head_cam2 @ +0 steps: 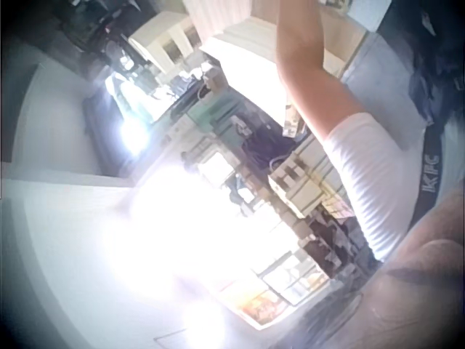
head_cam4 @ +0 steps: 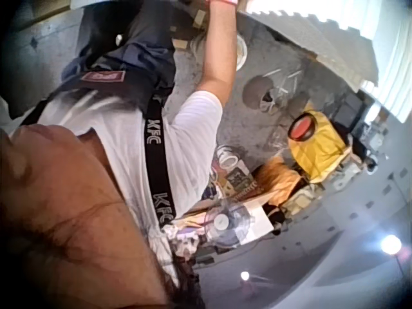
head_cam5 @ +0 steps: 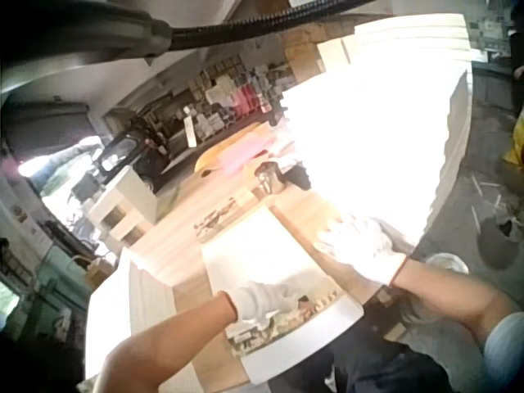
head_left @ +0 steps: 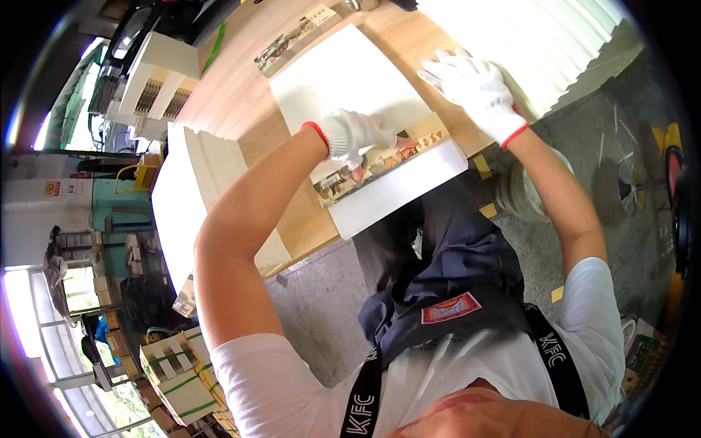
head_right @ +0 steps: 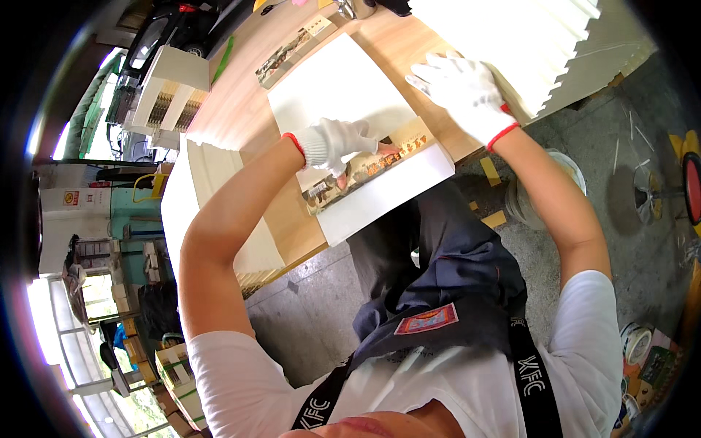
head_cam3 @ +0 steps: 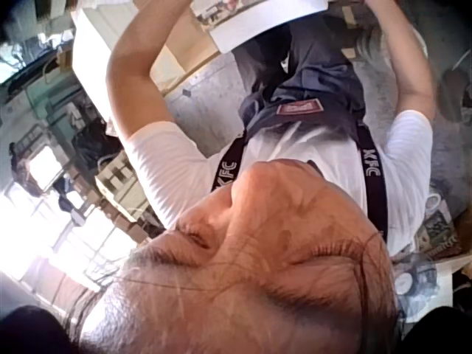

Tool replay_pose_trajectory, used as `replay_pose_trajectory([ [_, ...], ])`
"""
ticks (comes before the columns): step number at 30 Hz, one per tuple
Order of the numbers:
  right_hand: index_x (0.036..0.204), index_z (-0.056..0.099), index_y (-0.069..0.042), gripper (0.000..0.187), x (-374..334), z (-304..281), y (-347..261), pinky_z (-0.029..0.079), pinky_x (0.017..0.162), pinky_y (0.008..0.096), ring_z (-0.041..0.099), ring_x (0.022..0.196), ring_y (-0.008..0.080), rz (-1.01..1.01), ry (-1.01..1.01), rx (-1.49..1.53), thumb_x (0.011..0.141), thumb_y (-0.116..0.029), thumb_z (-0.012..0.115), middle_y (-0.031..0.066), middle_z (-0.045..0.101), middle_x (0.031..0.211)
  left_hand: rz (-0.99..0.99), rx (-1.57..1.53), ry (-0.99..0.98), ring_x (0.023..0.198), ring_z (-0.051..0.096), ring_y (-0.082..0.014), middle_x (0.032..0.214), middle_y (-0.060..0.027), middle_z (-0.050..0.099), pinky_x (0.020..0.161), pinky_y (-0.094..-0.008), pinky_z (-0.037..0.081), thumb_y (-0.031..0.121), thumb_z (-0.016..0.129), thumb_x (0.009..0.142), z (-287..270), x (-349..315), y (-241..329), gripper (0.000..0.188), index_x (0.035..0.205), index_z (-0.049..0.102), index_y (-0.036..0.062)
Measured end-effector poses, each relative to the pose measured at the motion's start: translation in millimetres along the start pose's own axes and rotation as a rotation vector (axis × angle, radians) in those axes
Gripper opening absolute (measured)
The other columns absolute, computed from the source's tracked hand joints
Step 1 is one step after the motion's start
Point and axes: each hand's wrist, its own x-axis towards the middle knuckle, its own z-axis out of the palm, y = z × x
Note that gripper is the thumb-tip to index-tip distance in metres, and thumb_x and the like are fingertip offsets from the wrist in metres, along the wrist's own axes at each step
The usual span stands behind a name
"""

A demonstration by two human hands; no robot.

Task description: The person repeatedly picks up a white rectangular sheet from a stack, places it on a wooden board, and smooths it down with gloved hands. They then lift the sheet and place it onto a growing stack of similar sheets on the table.

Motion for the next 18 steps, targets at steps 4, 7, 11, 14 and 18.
replay_pose_trajectory([
  [4,0.137,0.052,-0.025,0.052,-12,-7,19,0.042,0.106,0.0390,0.046,0.131,0.0204,0.087,-0.216,0.077,0.087,-0.017,0.066,0.0010,0.050,0.140,-0.026,-0.105,-0.051,0.111,0.061,-0.0313,0.131,-0.0074,0.051,0.087,-0.0422,0.054,0.014,0.089,0.062,-13,-2,6,0.105,0.148,0.037,0.0420],
  [7,0.122,0.062,-0.023,0.044,-31,-28,6,0.045,0.097,0.0364,0.053,0.118,0.0173,-0.296,0.114,0.401,0.079,-0.019,0.071,-0.0018,0.059,0.119,-0.086,-0.240,-0.078,0.114,0.061,-0.0305,0.134,-0.0067,0.051,0.088,-0.0422,0.054,0.012,0.088,0.063,10,20,-19,0.096,0.145,0.043,0.0337],
  [11,0.099,0.070,-0.019,0.025,-40,-17,-9,0.048,0.083,0.0334,0.060,0.089,0.0184,-0.600,0.373,0.489,0.074,-0.018,0.072,-0.0036,0.062,0.092,0.027,-0.112,-0.043,0.115,0.061,-0.0308,0.137,-0.0069,0.050,0.090,-0.0424,0.054,0.012,0.087,0.065,8,28,-16,0.092,0.144,0.044,0.0311],
  [14,0.089,0.070,-0.017,0.015,-21,-30,-51,0.049,0.072,0.0341,0.061,0.078,0.0168,-0.733,0.326,0.581,0.075,-0.021,0.068,-0.0029,0.061,0.081,0.013,-0.049,-0.067,0.113,0.062,-0.0321,0.142,-0.0070,0.049,0.092,-0.0440,0.053,0.011,0.086,0.067,3,19,-5,0.098,0.149,0.038,0.0339],
  [18,0.088,0.069,-0.015,0.013,-14,-37,-171,0.048,0.067,0.0351,0.062,0.074,0.0165,-0.653,0.302,0.523,0.080,-0.023,0.062,-0.0007,0.059,0.075,-0.202,-0.322,-0.089,0.114,0.062,-0.0332,0.145,-0.0068,0.048,0.091,-0.0453,0.054,0.007,0.085,0.065,13,53,-18,0.102,0.150,0.036,0.0360],
])
